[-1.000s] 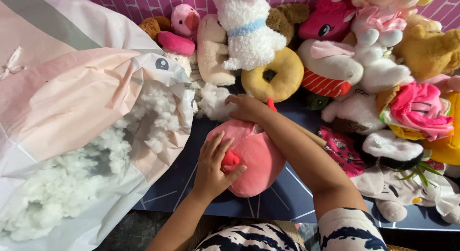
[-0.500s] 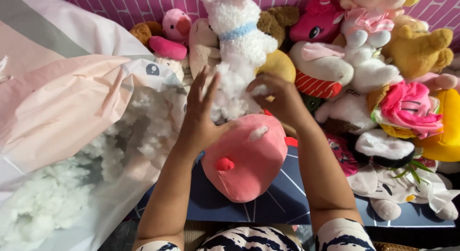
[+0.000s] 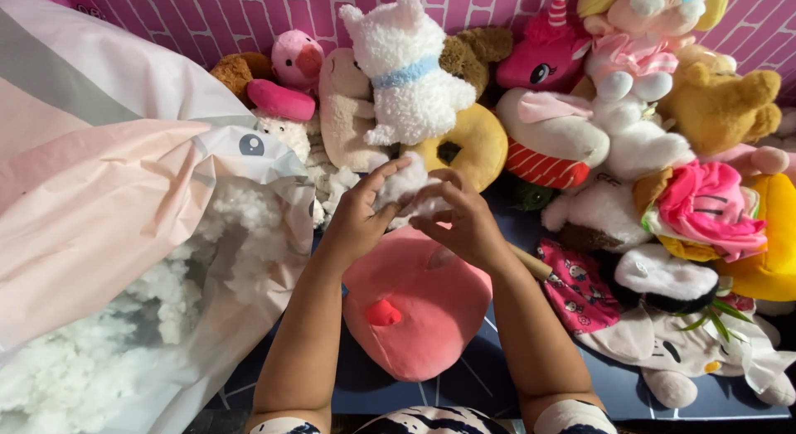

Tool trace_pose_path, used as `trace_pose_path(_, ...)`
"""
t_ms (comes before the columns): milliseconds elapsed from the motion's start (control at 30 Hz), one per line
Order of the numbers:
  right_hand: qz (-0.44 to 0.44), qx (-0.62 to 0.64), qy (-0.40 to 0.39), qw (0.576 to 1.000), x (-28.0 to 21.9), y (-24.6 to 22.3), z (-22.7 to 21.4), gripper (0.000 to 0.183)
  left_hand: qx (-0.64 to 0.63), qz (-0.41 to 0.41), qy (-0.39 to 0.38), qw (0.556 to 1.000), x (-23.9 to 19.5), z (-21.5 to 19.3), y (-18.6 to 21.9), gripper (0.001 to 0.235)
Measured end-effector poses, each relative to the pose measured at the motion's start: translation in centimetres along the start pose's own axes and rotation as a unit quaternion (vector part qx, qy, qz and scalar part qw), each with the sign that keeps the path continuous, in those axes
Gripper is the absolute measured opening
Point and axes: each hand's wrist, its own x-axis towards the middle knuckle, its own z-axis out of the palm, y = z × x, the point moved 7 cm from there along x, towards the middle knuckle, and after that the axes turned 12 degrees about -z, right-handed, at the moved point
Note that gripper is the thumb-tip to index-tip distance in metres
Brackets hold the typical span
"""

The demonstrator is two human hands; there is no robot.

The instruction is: Stuffing a pink heart-shaped plush toy with white fiberfill using hands and a wooden stick to pack it tightly.

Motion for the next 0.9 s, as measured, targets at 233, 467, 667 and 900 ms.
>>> trace_pose_path(233,-0.031,-0.059,0.039,0.997,-0.2,-0.2,-2.6,0.012,0.081,-0.045,0.048,0.995,0.4,-1.7,-2.2,0.04)
trace_pose_path(467,0.029,-0.16,0.028,0.986,-0.2,-2.6,-4.9,0.022,0.307,-0.148,0.054,0.938,0.2,-2.6,-4.9,0.059)
trace_pose_path(667,0.05,-0.174,-0.15,0.972,-1.1,-4.7,-4.5,0.043,0.328,-0.116,-0.037,0.937,-1.4,-1.5,-0.6,0.078)
trace_pose_path(900,0.033,-0.177,-0.208,0.961,-2.0,-6.0,-1.5,0.03,0.356,-0.099,-0.285,0.885,-4.7,2.9,0.8,0.091)
